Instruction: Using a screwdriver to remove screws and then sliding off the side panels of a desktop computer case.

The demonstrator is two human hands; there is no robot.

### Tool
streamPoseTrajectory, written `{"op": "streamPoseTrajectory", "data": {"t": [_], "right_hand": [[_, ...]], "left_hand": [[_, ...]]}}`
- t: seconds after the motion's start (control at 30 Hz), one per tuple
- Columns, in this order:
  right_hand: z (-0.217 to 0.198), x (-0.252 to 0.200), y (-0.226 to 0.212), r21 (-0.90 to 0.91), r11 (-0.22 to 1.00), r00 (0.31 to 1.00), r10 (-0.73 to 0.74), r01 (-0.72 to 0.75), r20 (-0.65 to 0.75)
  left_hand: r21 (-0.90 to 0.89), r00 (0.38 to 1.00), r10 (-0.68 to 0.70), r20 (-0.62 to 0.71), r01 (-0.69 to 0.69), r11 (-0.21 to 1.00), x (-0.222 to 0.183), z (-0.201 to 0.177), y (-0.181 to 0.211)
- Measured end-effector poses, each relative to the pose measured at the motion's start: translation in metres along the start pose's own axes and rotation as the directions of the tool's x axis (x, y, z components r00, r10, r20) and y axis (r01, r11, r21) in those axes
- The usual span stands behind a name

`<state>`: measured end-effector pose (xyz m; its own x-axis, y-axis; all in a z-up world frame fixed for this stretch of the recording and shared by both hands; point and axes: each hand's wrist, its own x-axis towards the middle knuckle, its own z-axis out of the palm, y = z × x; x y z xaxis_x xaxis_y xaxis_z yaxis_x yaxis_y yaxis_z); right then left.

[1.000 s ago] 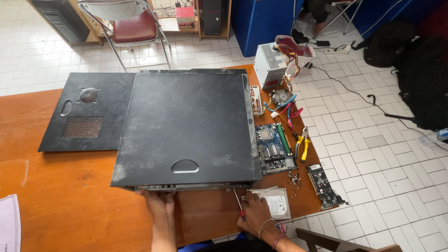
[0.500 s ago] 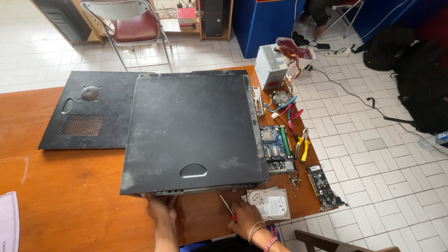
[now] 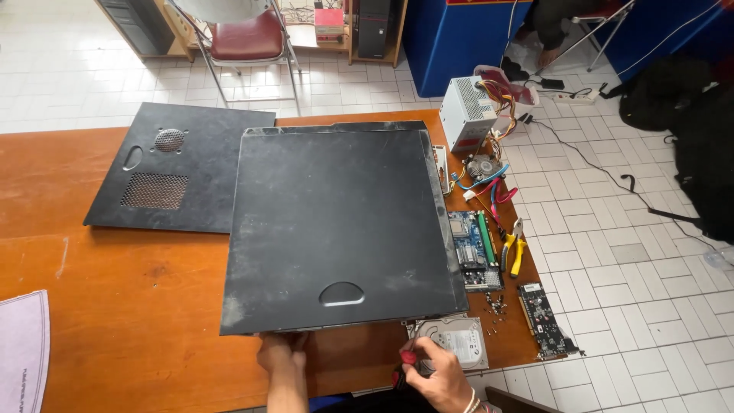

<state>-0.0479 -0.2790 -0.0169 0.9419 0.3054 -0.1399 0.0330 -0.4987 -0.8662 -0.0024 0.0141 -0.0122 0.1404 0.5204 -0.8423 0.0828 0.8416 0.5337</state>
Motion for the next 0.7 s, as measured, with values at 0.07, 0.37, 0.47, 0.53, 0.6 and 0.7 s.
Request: {"op": "streamPoseTrajectory", "data": {"t": [0.07,0.37,0.47,0.53,0.6,0.7], "right_hand": [[-0.005,-0.003,-0.004,0.012,0.985,0.968,-0.168,0.173,-0.185],[-0.011,0.008,-0.027,0.292,0.955,0.979,0.108,-0.054,-0.171],[0.001,0.017,-0.047,0.329,0.943,0.989,0.094,-0.052,-0.111],[0.003,0.025,-0.063,0.349,0.935,0.993,0.088,-0.057,-0.076],[0.007,0.028,-0.078,0.373,0.925,0.996,0.087,-0.069,-0.034],[0.007,0.044,-0.101,0.369,0.930,1.000,-0.002,0.002,0.001]], "left_hand": [[0.007,0.999,-0.001,-0.041,0.001,1.000,-0.002,0.001,0.002],[-0.062,0.998,-0.005,0.056,0.009,0.998,-0.002,-0.013,0.004],[-0.041,0.998,-0.032,0.059,0.035,0.999,-0.047,-0.005,0.026],[-0.054,0.997,-0.027,0.073,0.031,0.998,-0.017,-0.008,0.017],[-0.064,0.997,-0.020,0.078,0.025,0.998,0.002,-0.018,0.012],[-0.069,0.993,-0.052,0.105,0.060,0.996,0.008,-0.023,0.004]]}}
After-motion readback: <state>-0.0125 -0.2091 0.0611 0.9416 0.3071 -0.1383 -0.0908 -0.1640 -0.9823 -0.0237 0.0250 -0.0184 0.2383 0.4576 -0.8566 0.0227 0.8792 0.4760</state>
